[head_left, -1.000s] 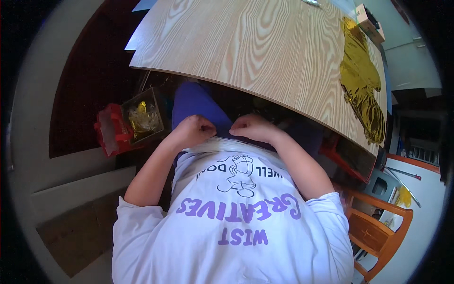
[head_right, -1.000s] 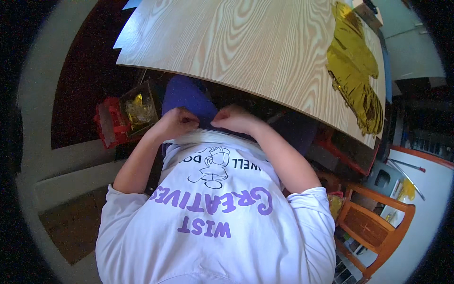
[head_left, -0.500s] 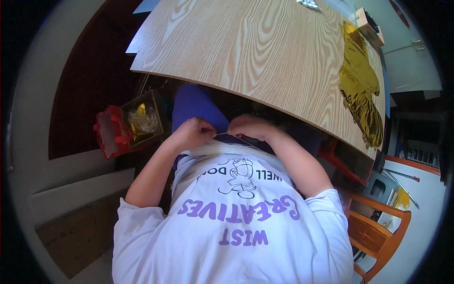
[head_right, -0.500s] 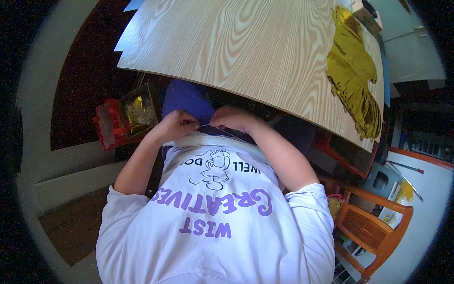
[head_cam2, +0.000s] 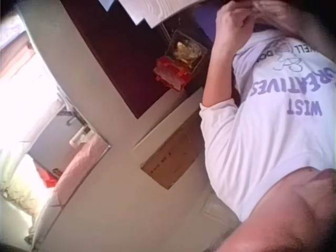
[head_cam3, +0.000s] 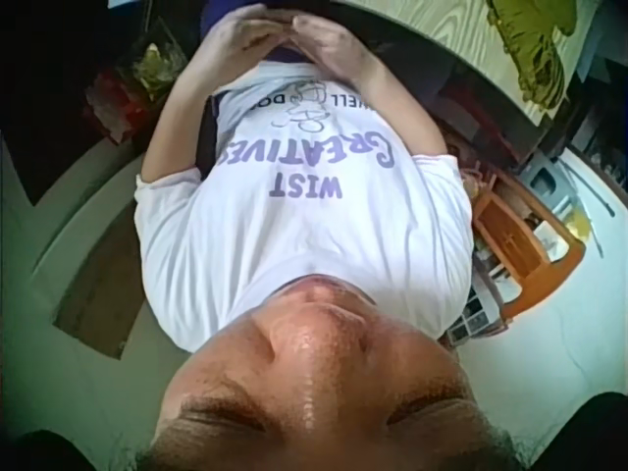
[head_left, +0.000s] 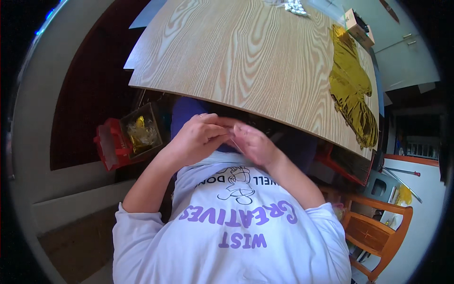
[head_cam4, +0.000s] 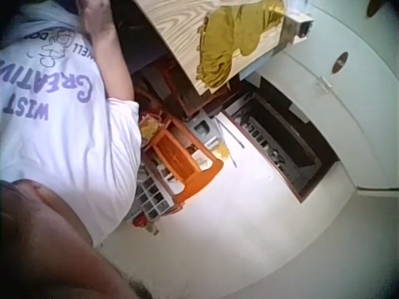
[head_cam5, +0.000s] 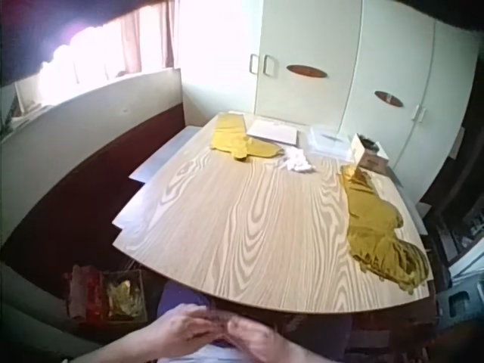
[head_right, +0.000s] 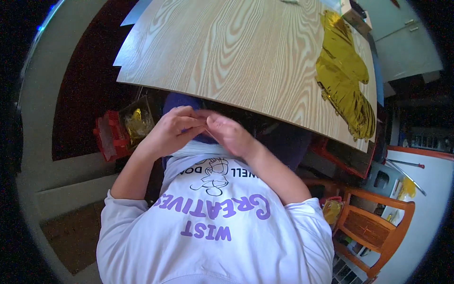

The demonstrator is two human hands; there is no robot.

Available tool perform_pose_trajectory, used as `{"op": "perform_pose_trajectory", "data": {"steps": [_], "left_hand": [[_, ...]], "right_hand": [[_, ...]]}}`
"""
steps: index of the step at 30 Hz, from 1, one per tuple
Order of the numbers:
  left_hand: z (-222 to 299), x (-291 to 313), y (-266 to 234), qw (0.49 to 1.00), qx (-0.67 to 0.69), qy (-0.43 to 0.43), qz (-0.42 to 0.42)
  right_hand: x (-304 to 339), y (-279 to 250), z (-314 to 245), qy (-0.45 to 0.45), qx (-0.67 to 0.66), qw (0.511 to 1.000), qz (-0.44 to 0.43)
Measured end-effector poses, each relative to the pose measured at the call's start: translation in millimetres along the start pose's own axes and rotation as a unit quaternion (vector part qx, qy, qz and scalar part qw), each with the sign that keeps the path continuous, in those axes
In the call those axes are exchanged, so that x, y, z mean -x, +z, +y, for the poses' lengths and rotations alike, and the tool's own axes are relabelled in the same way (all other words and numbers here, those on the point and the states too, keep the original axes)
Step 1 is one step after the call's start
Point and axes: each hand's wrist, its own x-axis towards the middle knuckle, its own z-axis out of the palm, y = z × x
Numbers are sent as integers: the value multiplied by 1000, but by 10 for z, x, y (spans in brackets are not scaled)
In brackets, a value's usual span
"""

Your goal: The recorder is manually snapping small white plastic components together at an assembly table.

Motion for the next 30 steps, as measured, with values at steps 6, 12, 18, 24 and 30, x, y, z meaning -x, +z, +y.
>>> {"op": "perform_pose_trajectory", "data": {"steps": [6, 12, 18, 24, 30], "left_hand": [[228, -96, -396, 996, -55, 26, 61], [299, 80, -258, 865, 474, -164, 15], [287, -221, -14, 927, 120, 30, 353], [459, -8, 126, 970, 147, 185, 59], [393, -212, -146, 938, -42, 97, 331]], "right_hand": [[72, 226, -295, 17, 222, 970, 100], [262, 409, -439, -139, 482, 862, 79], [349, 828, -644, -255, 698, 667, 41], [386, 761, -1322, -239, 691, 678, 75], [479, 776, -654, -299, 715, 629, -58]]}}
